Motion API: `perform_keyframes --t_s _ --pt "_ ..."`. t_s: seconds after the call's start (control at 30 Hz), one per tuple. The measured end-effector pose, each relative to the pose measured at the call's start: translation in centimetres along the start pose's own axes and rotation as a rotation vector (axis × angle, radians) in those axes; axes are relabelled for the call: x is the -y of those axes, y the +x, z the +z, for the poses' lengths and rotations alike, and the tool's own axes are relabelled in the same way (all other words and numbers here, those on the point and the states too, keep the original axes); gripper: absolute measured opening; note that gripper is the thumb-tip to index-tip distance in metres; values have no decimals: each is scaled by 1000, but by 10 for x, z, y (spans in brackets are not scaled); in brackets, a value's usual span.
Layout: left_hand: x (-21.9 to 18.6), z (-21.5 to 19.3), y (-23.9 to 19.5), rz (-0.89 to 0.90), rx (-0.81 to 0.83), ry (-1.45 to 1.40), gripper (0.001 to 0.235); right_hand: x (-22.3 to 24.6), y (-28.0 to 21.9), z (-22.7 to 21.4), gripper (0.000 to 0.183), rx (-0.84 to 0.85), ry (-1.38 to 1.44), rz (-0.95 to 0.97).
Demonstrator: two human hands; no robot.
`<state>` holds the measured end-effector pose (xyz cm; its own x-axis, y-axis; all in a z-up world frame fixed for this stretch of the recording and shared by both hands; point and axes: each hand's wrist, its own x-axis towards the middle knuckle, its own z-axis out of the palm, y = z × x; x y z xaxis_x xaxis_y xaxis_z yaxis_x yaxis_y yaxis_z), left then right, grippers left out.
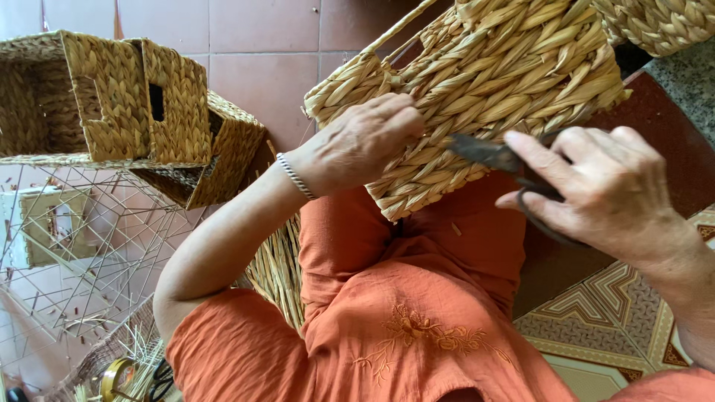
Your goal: The person sits on the floor and uses scissors to trim excess woven fibers from the edges of rectangular baskets. They rotate the baskets to access different sides and cut protruding strands to create a clean finish.
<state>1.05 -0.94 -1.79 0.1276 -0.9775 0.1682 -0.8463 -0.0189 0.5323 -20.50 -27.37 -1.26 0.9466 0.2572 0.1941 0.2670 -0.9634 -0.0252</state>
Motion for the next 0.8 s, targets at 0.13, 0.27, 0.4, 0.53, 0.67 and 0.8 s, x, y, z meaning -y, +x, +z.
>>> perform_keyframes --t_s 0.13,0.27,0.4,0.53,0.67,0.8 --pt "-8 -12 -7 41 -65 -83 14 11 17 5 72 -37 18 -50" --pt "-14 -17 -5 43 -67 -93 13 26 35 -1 73 -86 -7 -99" --pt "-15 -15 -6 76 -84 -91 14 35 40 -5 66 -109 4 -106" --pt "-10 -14 -6 55 -97 -150 12 40 41 -2 64 -36 64 -134" --pt "-3 -11 -4 14 -145 -237 12 39 35 4 64 -65 52 -175" --pt "-4 -33 -19 -30 -203 -269 13 22 30 12 73 -46 36 -101"
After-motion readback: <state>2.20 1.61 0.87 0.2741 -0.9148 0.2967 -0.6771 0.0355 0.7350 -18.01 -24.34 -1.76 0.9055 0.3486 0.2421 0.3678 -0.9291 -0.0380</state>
